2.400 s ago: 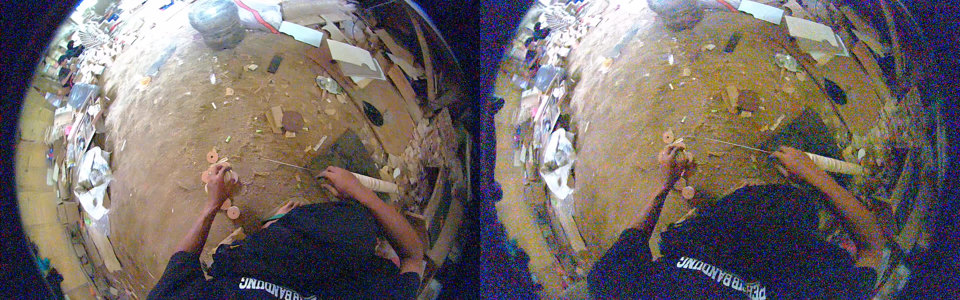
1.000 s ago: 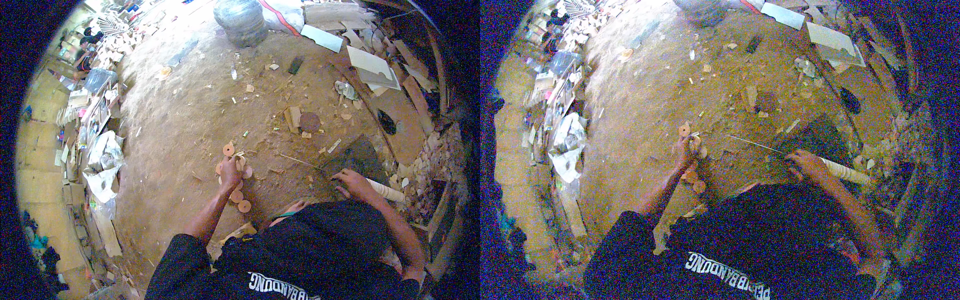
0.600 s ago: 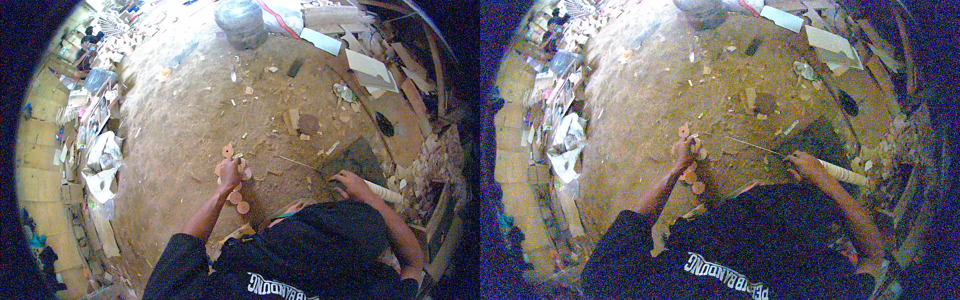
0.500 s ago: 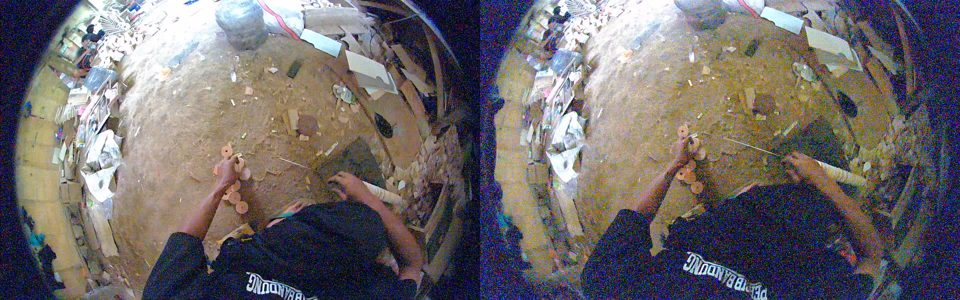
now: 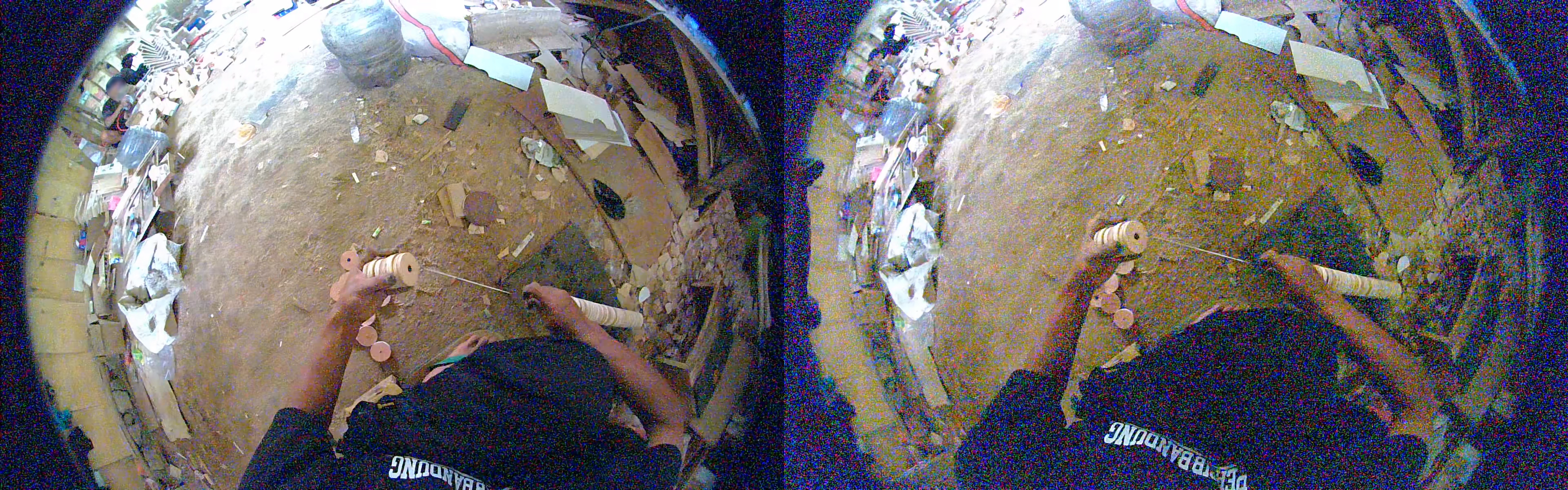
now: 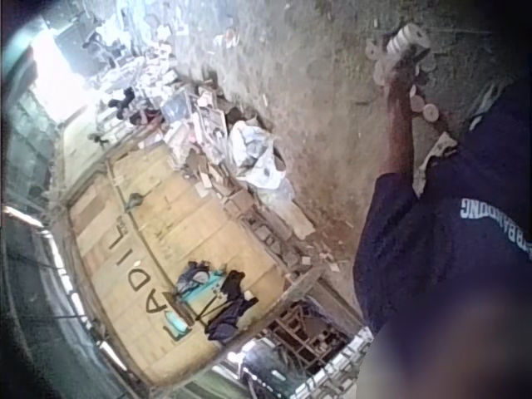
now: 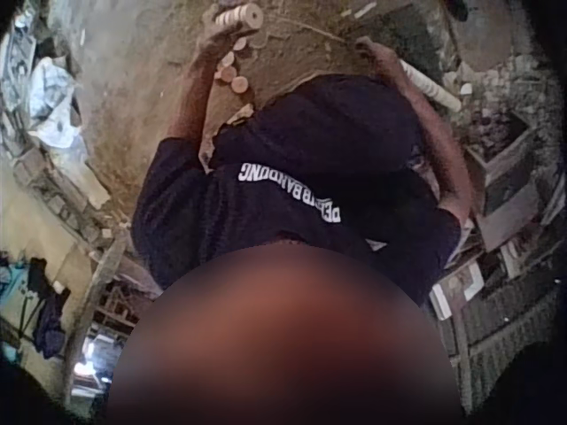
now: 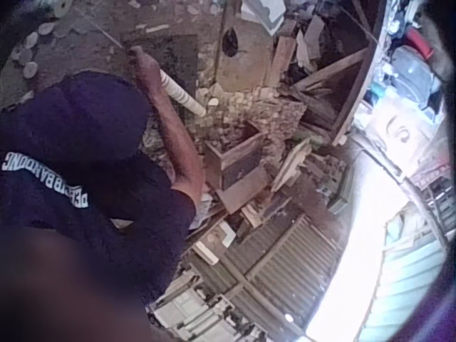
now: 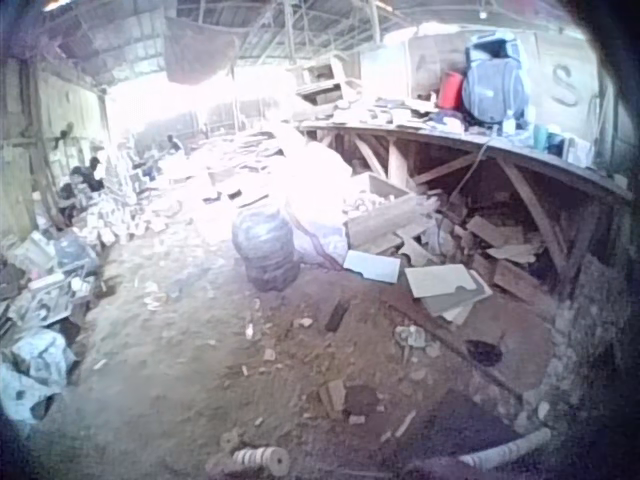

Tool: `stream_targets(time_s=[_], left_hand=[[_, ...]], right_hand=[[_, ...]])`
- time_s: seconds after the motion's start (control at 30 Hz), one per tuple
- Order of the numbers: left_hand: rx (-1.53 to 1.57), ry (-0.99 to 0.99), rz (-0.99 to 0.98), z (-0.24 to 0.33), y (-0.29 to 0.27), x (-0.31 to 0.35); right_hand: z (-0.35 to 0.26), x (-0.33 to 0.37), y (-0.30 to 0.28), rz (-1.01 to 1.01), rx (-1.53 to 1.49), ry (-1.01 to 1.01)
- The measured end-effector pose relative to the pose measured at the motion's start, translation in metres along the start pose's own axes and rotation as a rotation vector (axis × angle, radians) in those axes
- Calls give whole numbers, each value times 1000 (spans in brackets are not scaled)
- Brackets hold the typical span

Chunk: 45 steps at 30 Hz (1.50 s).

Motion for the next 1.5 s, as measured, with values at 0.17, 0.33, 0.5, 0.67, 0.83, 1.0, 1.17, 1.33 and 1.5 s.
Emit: stream_targets(time_s=[0.17,0.33,0.5,0.67,0.83,1.0,1.17,1.33,1.5], left_hand=[[-124,27,28,12,17,6],[-517,29,108,51,49,23],[-1027,-29,11,54,86,25],[-695,-38,-102,29,89,11],[-248,-90,-403,-11,95,0],[-645,222,-233,-38,113,-3],[-773,428,-184,-24,135,1],[-776,657,-251,6,147,-6],[-811,507,-341,14,139,-1]], right_hand=[[-7,-3,-3,-116,123,73],[-10,-3,-6,-242,32,177],[-11,-7,-2,-257,99,82],[-11,-6,6,-122,135,65],[-17,-7,-2,-42,82,73],[-47,-23,-17,-86,159,235],[-94,-42,-43,296,244,-275],[-82,-46,-39,-543,876,-47],[-65,-42,-27,-170,323,-121]])
Point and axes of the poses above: each hand's wrist, its own x-axis away from the middle knuckle, its own y-axis out of the palm, z = x × y, the point moved 2 cm from there along -x, towards the middle knuckle, and after that the axes turned 10 degrees about -y, right-handed, at the moved point
